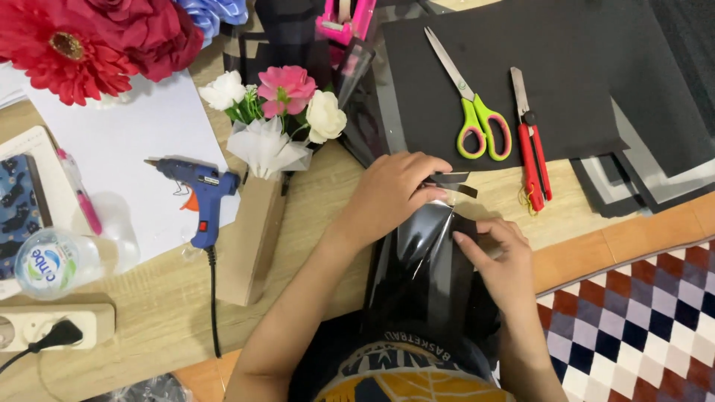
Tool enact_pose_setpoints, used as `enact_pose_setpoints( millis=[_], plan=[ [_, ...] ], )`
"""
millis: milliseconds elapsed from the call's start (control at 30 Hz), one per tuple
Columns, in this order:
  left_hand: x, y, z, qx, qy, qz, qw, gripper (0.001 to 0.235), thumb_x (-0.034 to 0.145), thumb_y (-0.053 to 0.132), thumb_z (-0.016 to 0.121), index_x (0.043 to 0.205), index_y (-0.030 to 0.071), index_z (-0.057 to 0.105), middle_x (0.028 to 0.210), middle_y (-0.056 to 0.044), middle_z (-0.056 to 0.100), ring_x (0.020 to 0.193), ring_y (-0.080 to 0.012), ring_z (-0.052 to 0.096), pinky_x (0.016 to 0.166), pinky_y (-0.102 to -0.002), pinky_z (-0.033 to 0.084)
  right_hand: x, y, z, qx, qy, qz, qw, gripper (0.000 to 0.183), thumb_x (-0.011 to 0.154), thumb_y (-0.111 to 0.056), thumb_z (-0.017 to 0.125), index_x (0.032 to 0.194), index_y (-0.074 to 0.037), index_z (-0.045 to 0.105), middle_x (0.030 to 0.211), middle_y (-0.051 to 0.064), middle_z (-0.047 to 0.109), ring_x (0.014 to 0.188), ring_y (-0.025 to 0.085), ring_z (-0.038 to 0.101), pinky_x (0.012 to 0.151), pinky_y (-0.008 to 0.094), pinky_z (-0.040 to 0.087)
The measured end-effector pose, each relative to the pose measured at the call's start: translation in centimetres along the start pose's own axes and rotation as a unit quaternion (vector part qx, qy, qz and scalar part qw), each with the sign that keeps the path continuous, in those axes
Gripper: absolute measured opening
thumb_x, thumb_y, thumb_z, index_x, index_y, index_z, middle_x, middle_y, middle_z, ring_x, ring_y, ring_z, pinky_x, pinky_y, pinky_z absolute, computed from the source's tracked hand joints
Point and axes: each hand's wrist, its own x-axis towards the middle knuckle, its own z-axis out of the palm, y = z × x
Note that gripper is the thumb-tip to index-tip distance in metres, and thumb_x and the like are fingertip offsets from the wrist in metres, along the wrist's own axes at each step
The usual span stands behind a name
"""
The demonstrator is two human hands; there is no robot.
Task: The person cuts a sheet of black material with green scissors, then uses a red utility knife to trim the edges of the same material on a wooden table. The person handles the material and tools directly without visible secondary objects.
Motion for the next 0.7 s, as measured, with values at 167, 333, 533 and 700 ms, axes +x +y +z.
enact_pose_setpoints(
  millis=[167,333,533,700],
  plan=[
    [-1.0,0.1,-1.5,0.007,0.02,-0.013,1.0,0.04,0.1,0.049,0.059,0.128,0.02,0.063,0.099,-0.004,0.068,0.1,-0.0262,0.068,0.085,-0.04,0.05,-0.1,0.2,-0.9,0.191,-0.004,0.107,0.976,0.009,0.096,-0.012,0.075,0.104,-0.009,0.073,0.076,0.003,0.068,0.078,0.012,0.065,0.074,0.029,0.052],
    [-0.9,0.0,-2.2,-0.004,0.034,-0.014,0.999,0.036,0.1,0.045,0.061,0.123,0.018,0.065,0.096,-0.004,0.067,0.096,-0.0275,0.069,0.084,-0.04,0.051,0.1,3.0,-0.4,0.29,-0.019,0.098,0.952,0.015,0.105,-0.007,0.061,0.115,0.003,0.068,0.085,0.011,0.071,0.083,0.017,0.069,0.078,0.034,0.057],
    [-0.7,0.4,-0.8,-0.016,0.076,-0.023,0.997,0.031,0.098,0.043,0.066,0.118,0.02,0.066,0.092,-0.001,0.066,0.092,-0.0239,0.069,0.081,-0.038,0.053,0.5,1.0,-0.3,0.377,-0.026,0.098,0.921,0.02,0.108,-0.01,0.055,0.117,0.003,0.067,0.083,0.008,0.069,0.079,0.015,0.07,0.074,0.03,0.058],
    [-0.8,0.6,-0.2,-0.023,0.071,-0.017,0.997,0.029,0.097,0.038,0.068,0.117,0.017,0.066,0.093,-0.002,0.066,0.093,-0.0269,0.069,0.081,-0.04,0.054,0.4,-2.6,-0.6,0.378,-0.035,0.1,0.92,0.021,0.096,0.002,0.066,0.116,0.007,0.066,0.084,0.017,0.073,0.076,0.022,0.074,0.064,0.037,0.063]
  ],
)
